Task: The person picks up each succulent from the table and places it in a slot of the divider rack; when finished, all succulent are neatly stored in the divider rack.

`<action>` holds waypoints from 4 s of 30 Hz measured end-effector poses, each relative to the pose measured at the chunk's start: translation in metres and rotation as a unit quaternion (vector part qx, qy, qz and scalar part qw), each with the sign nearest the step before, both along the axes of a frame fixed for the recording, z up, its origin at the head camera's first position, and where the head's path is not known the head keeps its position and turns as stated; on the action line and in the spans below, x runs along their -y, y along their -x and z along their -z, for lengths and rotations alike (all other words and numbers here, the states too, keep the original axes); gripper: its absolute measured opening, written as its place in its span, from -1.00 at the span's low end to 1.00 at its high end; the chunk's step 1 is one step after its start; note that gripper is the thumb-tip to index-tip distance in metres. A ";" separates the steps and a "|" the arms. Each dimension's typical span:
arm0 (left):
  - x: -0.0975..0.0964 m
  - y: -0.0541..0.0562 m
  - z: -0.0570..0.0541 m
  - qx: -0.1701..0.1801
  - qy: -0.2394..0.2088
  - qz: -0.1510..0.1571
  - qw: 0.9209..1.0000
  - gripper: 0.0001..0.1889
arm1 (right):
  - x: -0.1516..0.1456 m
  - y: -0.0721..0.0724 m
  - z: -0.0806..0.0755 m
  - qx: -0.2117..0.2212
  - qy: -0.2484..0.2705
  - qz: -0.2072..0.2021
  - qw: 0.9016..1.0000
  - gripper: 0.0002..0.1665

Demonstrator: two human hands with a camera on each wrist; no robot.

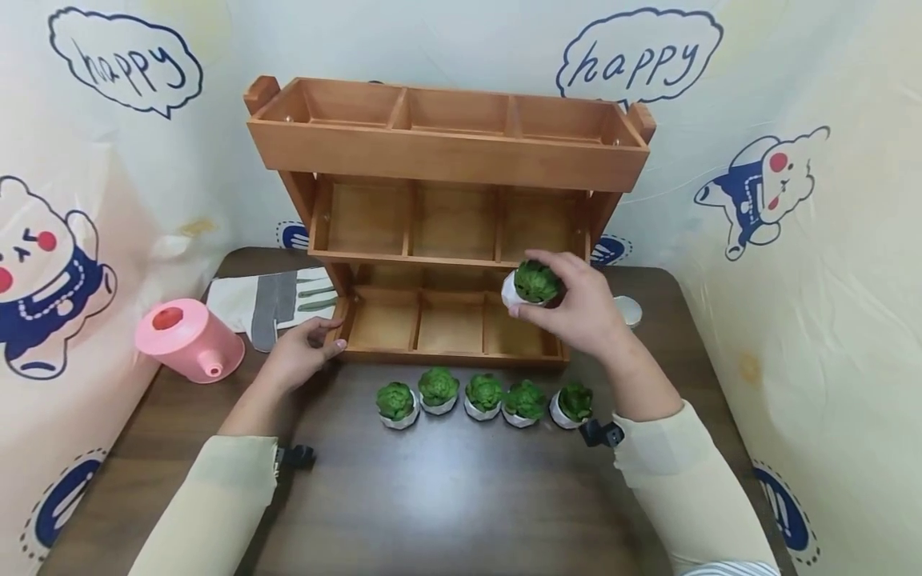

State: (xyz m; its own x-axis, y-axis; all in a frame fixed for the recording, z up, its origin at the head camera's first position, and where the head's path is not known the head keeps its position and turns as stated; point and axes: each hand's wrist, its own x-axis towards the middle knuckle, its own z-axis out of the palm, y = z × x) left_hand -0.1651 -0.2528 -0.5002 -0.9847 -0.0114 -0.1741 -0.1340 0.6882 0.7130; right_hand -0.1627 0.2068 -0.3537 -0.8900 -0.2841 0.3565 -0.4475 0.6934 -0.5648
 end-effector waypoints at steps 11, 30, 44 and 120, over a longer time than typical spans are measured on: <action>0.005 0.003 -0.006 0.000 -0.006 -0.006 1.000 -0.49 | 0.017 -0.001 0.033 0.069 -0.028 -0.059 0.995 -0.13; -0.001 -0.001 0.006 0.008 -0.029 -0.018 0.999 -0.49 | 0.014 0.022 0.095 0.163 -0.092 -0.075 0.979 -0.12; 0.000 -0.001 0.007 0.021 -0.054 -0.013 0.998 -0.48 | 0.017 0.030 0.108 0.200 -0.132 -0.076 0.968 -0.14; 0.001 -0.006 0.010 0.014 -0.062 -0.008 0.998 -0.48 | -0.093 -0.085 0.143 0.248 -0.043 -0.034 0.967 0.07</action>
